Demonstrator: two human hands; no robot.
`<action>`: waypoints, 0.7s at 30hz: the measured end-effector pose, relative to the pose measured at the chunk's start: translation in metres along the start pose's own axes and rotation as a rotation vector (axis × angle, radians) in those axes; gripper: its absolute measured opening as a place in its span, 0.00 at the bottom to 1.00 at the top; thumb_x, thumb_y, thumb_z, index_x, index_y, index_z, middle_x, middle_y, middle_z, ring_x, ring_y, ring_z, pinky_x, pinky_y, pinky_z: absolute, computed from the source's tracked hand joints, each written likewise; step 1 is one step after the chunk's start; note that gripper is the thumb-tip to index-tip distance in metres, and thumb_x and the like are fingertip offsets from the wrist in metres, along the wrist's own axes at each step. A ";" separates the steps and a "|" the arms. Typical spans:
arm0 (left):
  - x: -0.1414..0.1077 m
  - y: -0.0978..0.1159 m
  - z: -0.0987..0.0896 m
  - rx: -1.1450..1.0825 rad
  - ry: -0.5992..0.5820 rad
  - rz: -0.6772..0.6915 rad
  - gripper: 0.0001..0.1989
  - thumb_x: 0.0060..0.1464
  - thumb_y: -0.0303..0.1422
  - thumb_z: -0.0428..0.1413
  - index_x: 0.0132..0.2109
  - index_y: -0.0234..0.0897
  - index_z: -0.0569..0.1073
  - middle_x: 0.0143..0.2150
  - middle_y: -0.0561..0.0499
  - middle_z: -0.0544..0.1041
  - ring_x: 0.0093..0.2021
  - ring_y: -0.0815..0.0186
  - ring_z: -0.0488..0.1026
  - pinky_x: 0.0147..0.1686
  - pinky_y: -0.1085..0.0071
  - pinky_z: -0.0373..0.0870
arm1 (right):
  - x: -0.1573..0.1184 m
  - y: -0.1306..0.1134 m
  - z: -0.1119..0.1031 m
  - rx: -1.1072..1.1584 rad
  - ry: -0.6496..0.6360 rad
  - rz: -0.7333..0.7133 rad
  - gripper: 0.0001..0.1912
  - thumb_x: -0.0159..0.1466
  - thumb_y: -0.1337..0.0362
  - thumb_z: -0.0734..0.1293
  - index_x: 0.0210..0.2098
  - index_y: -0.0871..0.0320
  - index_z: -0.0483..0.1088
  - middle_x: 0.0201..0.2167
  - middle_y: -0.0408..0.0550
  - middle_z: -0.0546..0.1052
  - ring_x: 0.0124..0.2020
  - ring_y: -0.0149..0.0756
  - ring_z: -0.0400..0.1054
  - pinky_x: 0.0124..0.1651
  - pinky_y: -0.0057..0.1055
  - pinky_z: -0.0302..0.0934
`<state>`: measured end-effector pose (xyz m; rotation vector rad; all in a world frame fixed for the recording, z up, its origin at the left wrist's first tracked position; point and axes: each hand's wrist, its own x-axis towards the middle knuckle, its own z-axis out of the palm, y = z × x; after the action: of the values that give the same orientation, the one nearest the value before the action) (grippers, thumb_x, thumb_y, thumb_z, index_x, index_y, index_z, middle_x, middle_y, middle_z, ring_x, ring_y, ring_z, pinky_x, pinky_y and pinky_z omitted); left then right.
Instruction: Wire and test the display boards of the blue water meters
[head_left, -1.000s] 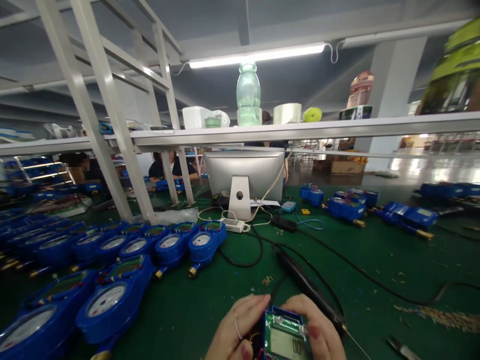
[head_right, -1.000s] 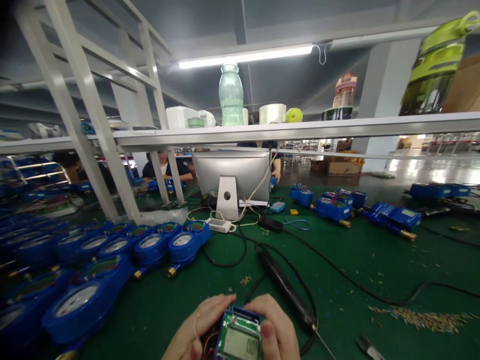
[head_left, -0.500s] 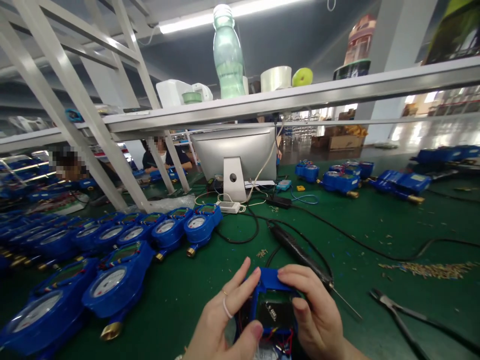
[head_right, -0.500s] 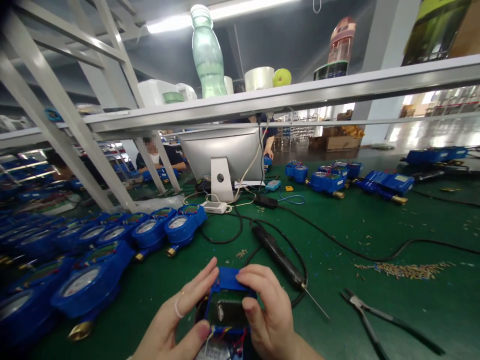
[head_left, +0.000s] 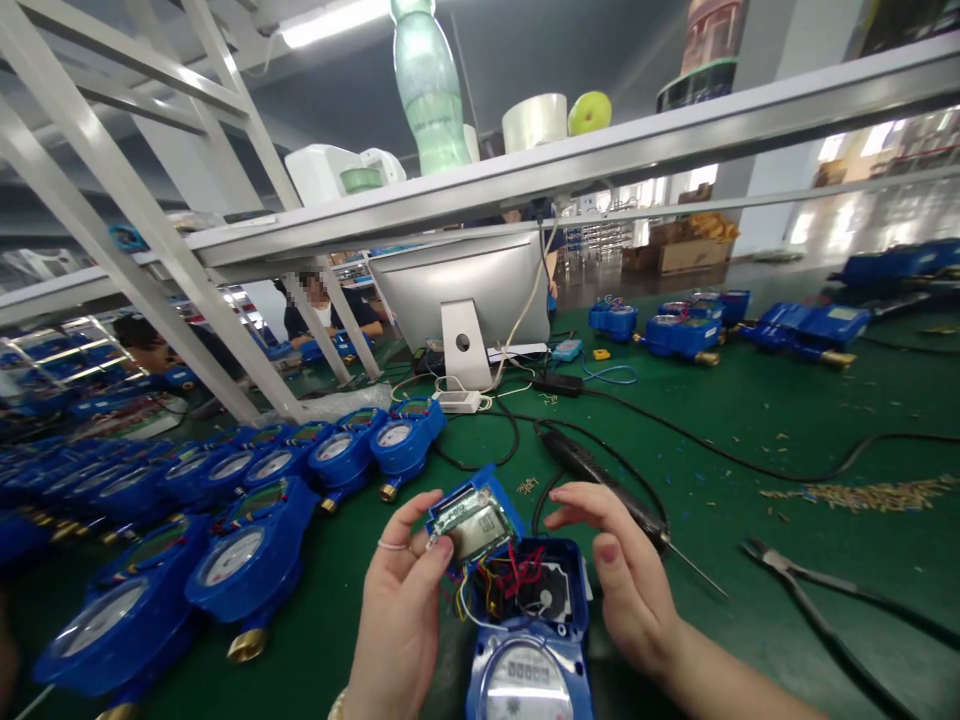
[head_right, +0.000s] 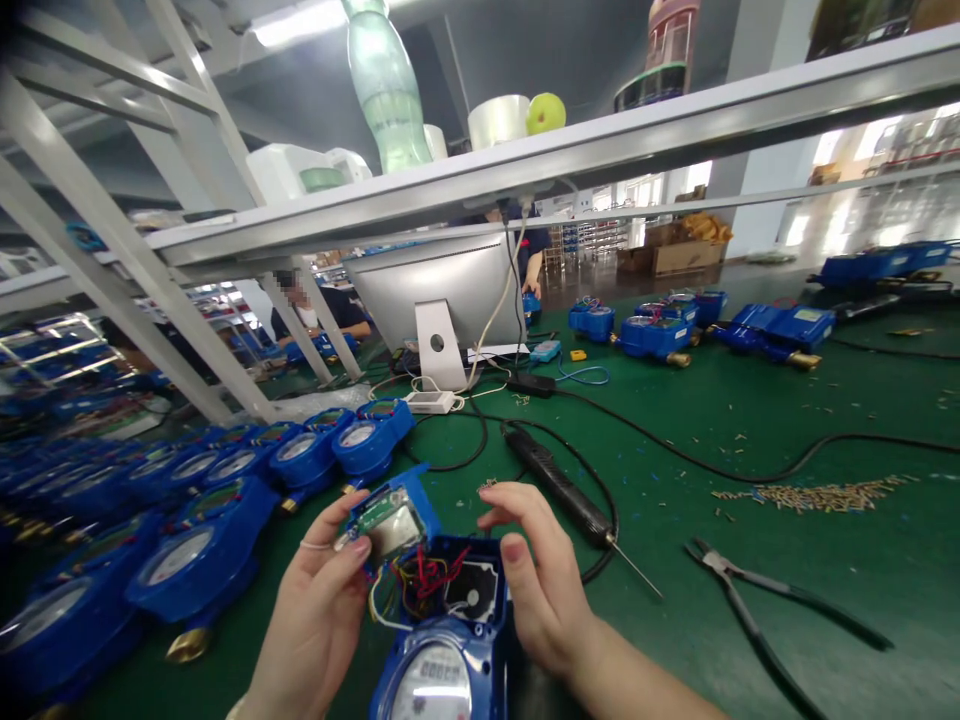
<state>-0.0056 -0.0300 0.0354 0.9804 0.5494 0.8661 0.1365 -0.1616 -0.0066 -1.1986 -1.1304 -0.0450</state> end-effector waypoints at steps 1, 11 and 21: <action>0.000 -0.002 -0.002 -0.024 0.018 -0.002 0.24 0.43 0.30 0.67 0.49 0.40 0.72 0.38 0.49 0.80 0.34 0.64 0.78 0.34 0.73 0.75 | 0.001 0.001 0.000 0.005 0.005 0.007 0.19 0.73 0.55 0.50 0.53 0.57 0.64 0.44 0.52 0.69 0.43 0.38 0.67 0.48 0.36 0.61; -0.005 -0.009 0.000 -0.101 0.057 -0.050 0.24 0.42 0.30 0.68 0.47 0.39 0.71 0.37 0.48 0.81 0.34 0.59 0.80 0.33 0.70 0.77 | 0.004 -0.011 -0.002 -0.043 -0.167 -0.062 0.14 0.65 0.67 0.60 0.51 0.57 0.67 0.47 0.50 0.70 0.49 0.41 0.64 0.51 0.37 0.59; -0.006 -0.011 -0.004 0.021 0.063 0.001 0.31 0.39 0.31 0.70 0.50 0.39 0.66 0.31 0.48 0.82 0.30 0.59 0.80 0.29 0.71 0.77 | 0.006 -0.015 0.002 -0.053 -0.243 -0.179 0.17 0.60 0.72 0.63 0.49 0.57 0.67 0.44 0.50 0.72 0.47 0.42 0.65 0.52 0.42 0.55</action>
<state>-0.0077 -0.0365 0.0242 0.9748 0.6126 0.8967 0.1296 -0.1638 0.0080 -1.1685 -1.4563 -0.0667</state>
